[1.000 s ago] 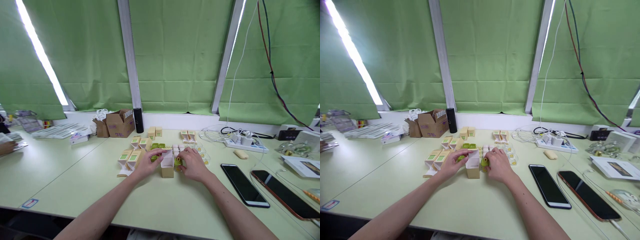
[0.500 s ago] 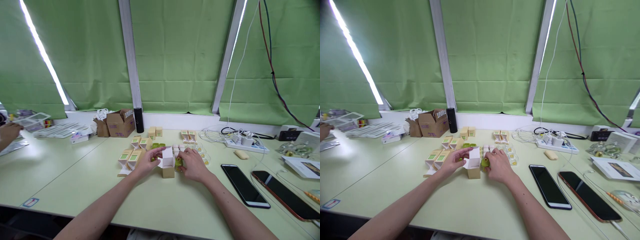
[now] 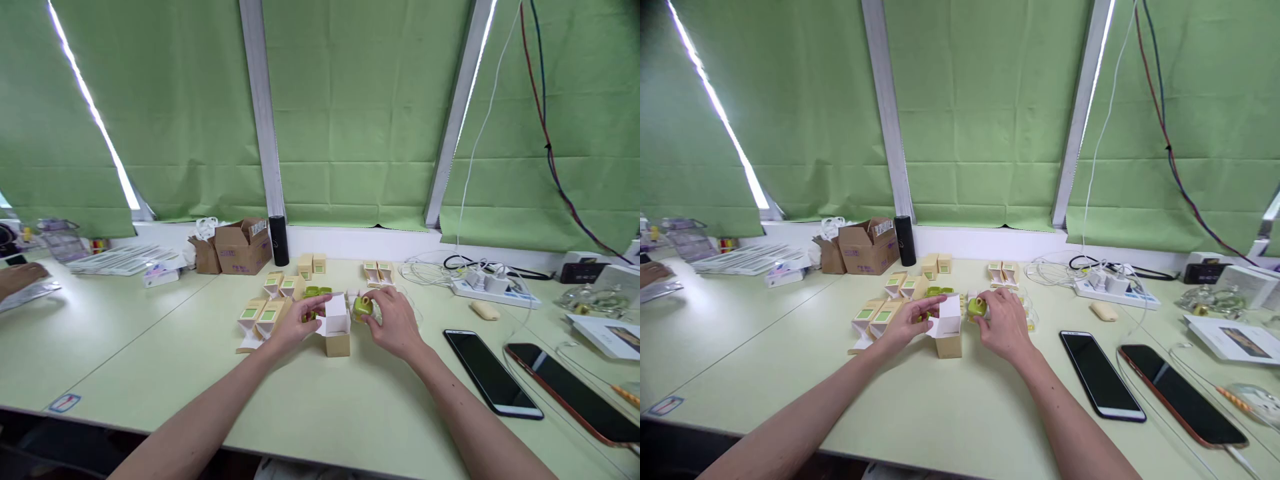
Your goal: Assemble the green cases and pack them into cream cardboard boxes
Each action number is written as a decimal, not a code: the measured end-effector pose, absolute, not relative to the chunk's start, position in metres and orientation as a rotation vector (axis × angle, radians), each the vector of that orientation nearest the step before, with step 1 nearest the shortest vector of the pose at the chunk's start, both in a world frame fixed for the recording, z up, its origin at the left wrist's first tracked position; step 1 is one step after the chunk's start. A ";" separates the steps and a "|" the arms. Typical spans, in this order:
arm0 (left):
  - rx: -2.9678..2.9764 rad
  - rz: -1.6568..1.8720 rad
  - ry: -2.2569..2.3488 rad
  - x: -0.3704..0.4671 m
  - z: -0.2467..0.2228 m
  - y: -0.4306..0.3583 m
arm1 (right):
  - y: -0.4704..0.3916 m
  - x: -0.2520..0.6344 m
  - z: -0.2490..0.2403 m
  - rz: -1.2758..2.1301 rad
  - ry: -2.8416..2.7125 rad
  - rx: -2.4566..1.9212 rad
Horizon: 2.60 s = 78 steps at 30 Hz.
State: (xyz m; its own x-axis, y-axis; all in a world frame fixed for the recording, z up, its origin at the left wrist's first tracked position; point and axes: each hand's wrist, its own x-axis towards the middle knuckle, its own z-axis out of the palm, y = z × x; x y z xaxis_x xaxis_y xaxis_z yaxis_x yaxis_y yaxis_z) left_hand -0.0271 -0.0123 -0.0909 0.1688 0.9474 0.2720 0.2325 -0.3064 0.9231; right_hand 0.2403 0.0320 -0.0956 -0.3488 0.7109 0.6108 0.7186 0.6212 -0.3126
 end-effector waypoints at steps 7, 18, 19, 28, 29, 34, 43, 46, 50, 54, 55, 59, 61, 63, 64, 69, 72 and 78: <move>1.706 1.159 1.192 -0.028 -0.092 -0.011 | 0.022 0.227 -0.096 0.395 -1.663 -0.738; 1.728 1.196 1.138 -0.029 -0.097 -0.006 | 0.006 0.209 -0.102 0.615 -1.892 -0.623; 1.730 1.195 1.143 -0.029 -0.097 -0.006 | 0.008 0.210 -0.103 0.602 -1.900 -0.633; 1.714 1.145 1.136 -0.029 -0.094 -0.010 | 0.014 0.218 -0.104 0.392 -1.976 -0.762; 1.712 1.143 1.139 -0.028 -0.094 -0.011 | 0.014 0.219 -0.102 0.361 -1.992 -0.776; 1.692 1.160 1.153 -0.028 -0.096 -0.009 | 0.012 0.221 -0.099 0.270 -2.074 -0.790; 1.682 1.168 1.120 -0.029 -0.098 -0.008 | 0.009 0.219 -0.100 0.157 -2.175 -0.767; 1.693 1.178 1.123 -0.028 -0.095 -0.010 | 0.008 0.218 -0.102 0.106 -2.206 -0.790; 1.695 1.184 1.119 -0.026 -0.092 -0.013 | 0.005 0.217 -0.102 0.117 -2.211 -0.793; 1.700 1.172 1.123 -0.026 -0.091 -0.014 | 0.003 0.215 -0.101 0.115 -2.218 -0.781; 1.703 1.163 1.131 -0.026 -0.091 -0.014 | 0.002 0.215 -0.100 0.110 -2.229 -0.773; 1.709 1.157 1.159 -0.026 -0.092 -0.014 | -0.001 0.213 -0.099 0.098 -2.258 -0.771; 1.712 1.154 1.167 -0.027 -0.092 -0.013 | -0.002 0.212 -0.099 0.109 -2.260 -0.779; 1.718 1.154 1.178 -0.027 -0.092 -0.013 | -0.002 0.211 -0.099 0.125 -2.259 -0.770; 1.724 1.155 1.186 -0.027 -0.092 -0.013 | -0.002 0.211 -0.099 0.133 -2.257 -0.756; 1.752 1.162 1.202 -0.026 -0.091 -0.014 | -0.001 0.207 -0.102 0.142 -2.246 -0.704; 1.743 1.170 1.190 -0.026 -0.091 -0.014 | -0.001 0.205 -0.104 0.156 -2.228 -0.680; 1.731 1.175 1.193 -0.027 -0.092 -0.012 | -0.002 0.202 -0.105 0.226 -2.188 -0.612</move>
